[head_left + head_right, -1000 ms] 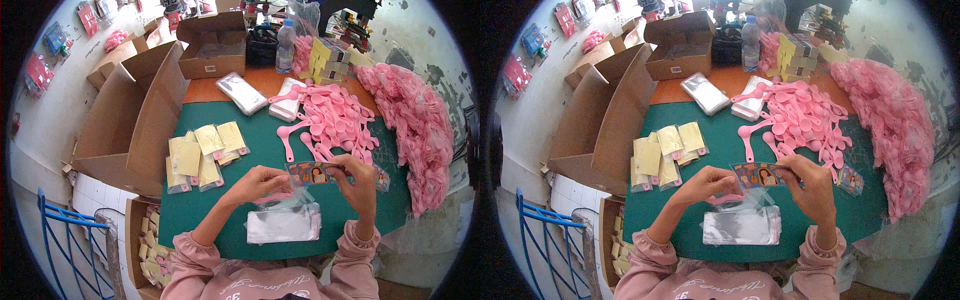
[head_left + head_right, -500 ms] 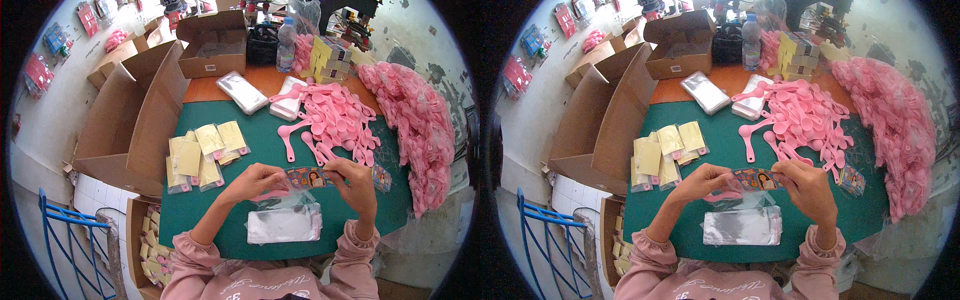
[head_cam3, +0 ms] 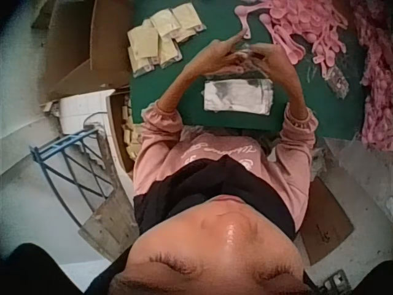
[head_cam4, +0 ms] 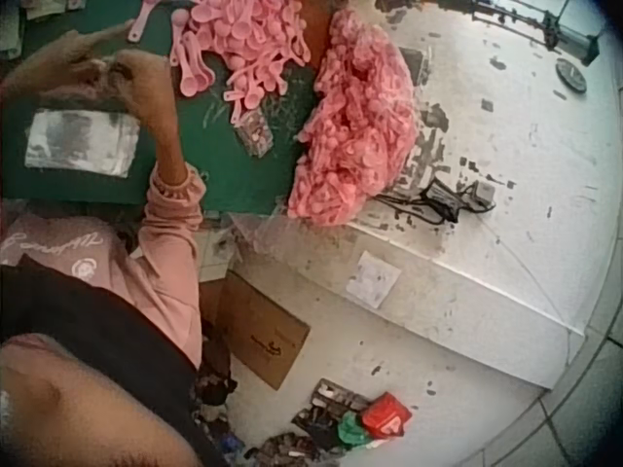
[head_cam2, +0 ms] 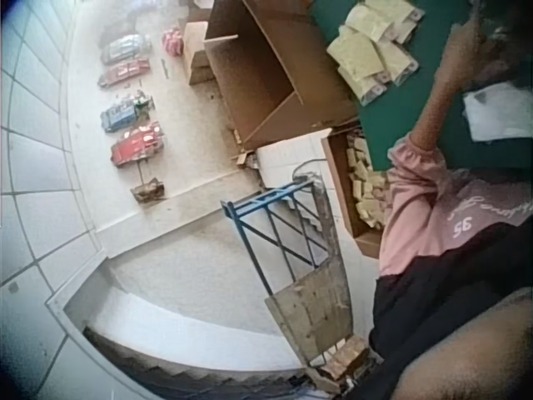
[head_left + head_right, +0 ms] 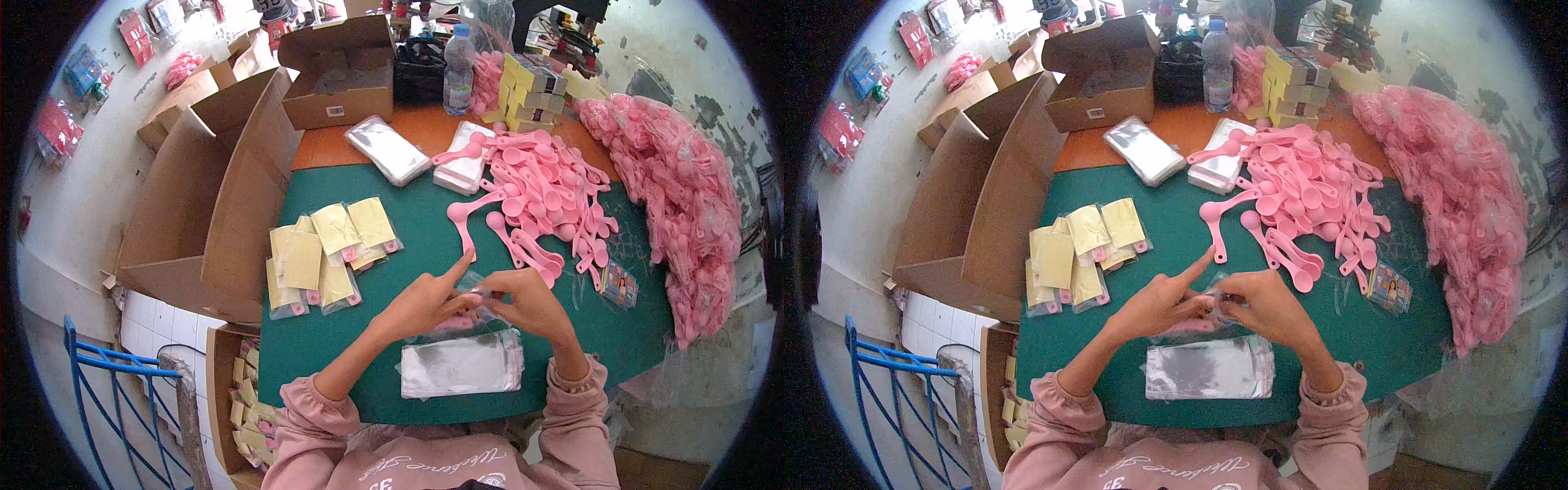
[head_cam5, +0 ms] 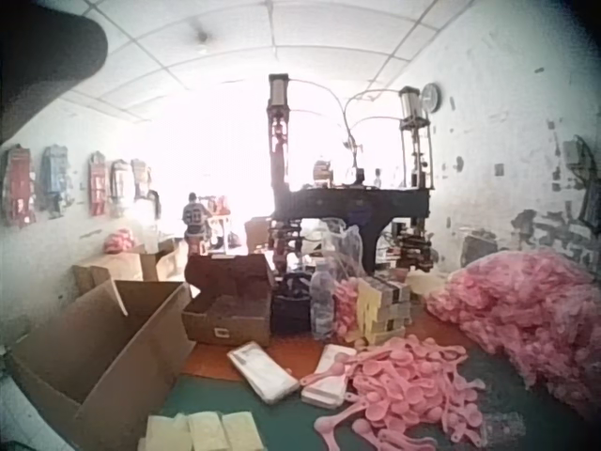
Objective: The person repeatedly picks up pink plastic spoons and small yellow cards, places them into clear plastic bags, and sets the sealed packages on the table. The process is repeated multiple times with items taken from a large pile on the table.
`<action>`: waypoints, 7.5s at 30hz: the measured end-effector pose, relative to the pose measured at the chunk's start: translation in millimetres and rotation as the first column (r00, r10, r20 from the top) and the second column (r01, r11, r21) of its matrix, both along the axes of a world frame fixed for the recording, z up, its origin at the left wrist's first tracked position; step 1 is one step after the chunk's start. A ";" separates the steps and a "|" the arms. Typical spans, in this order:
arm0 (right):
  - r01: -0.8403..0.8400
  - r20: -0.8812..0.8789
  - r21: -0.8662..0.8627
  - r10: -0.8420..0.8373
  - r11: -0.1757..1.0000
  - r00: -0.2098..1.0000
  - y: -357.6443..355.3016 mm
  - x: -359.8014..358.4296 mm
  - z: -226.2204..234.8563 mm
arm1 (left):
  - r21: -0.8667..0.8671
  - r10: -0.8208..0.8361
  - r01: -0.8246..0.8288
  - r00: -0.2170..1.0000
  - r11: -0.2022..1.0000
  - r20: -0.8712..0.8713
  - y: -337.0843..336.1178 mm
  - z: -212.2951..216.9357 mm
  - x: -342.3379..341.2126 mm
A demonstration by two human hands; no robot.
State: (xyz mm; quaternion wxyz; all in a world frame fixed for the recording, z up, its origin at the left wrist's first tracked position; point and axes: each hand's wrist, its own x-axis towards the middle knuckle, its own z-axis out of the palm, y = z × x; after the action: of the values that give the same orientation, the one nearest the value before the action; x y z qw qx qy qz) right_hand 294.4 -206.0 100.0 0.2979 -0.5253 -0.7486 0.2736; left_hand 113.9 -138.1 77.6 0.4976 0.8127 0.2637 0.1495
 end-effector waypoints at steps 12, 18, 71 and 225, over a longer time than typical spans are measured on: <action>0.045 -0.542 -0.515 -0.366 0.856 0.756 6.0 26.7 -22.2 | -0.584 0.136 0.048 0.954 0.811 0.268 26.8 -37.5 -36.9; 0.219 -0.442 -0.323 -0.352 0.921 0.825 8.3 25.1 -39.5 | -0.471 0.145 0.015 0.943 0.882 0.301 13.9 -48.1 -27.3; -0.194 0.156 0.322 0.150 0.927 0.976 -2.4 -38.9 -60.6 | -0.759 0.410 -0.189 0.905 0.623 0.111 -21.5 -51.4 -27.0; 0.893 0.479 0.434 -0.870 0.116 -0.120 -96.7 192.1 -20.4 | -0.698 0.126 0.117 0.949 0.706 0.287 19.1 -23.5 -1.5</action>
State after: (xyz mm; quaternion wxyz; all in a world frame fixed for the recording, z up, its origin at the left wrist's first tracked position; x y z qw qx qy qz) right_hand 486.5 -302.7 79.5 0.1130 -0.9451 -0.2452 -0.1842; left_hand 112.4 -119.0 54.2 0.8058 0.5243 0.2202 0.1653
